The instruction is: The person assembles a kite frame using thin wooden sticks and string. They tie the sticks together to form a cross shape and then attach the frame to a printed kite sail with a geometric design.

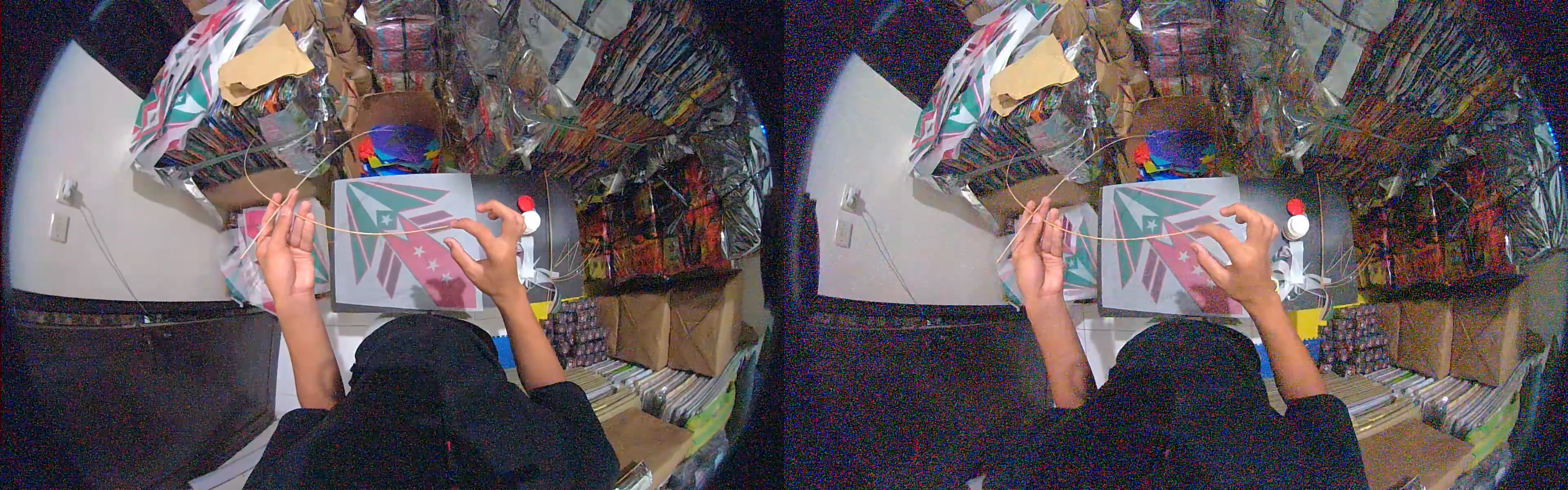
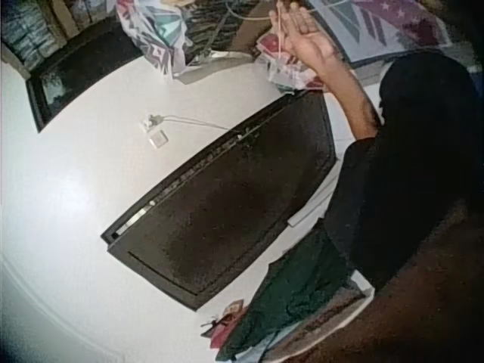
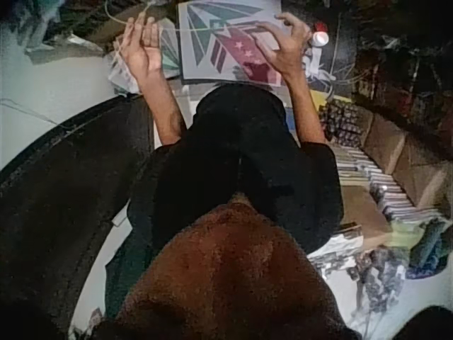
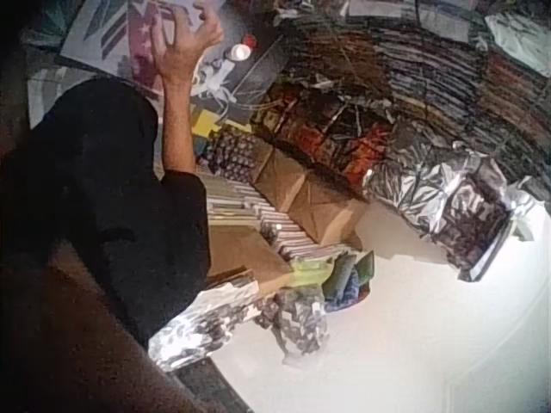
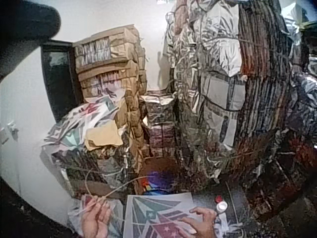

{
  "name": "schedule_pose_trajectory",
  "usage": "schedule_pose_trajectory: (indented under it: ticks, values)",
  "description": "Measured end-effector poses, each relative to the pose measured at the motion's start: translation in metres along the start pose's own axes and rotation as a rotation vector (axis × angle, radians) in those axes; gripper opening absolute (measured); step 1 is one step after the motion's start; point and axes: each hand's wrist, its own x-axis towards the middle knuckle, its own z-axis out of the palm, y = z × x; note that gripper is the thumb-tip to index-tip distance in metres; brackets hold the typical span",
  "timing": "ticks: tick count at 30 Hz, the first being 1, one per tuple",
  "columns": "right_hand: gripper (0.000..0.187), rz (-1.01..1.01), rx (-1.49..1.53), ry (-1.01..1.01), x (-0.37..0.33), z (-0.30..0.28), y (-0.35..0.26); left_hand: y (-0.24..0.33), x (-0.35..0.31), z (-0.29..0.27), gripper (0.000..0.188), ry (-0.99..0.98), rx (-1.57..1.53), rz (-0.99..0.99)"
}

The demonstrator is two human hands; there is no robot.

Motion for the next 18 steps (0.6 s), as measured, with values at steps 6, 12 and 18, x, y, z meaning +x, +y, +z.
schedule_pose_trajectory:
  ticks: [6,12,18]
  values:
    - [0.033,0.006,0.051,-0.015,0.002,0.01,-0.009,-0.002,-0.003,0.005,0.043,0.014,0.015,0.026]
    - [0.034,-0.081,0.08,-0.039,0.006,0.017,-0.024,-0.005,-0.012,0.014,0.043,0.023,0.044,0.044]
    - [0.036,0.004,0.216,-0.041,-0.002,0.017,-0.023,-0.017,-0.022,0.024,0.041,0.038,0.119,0.075]
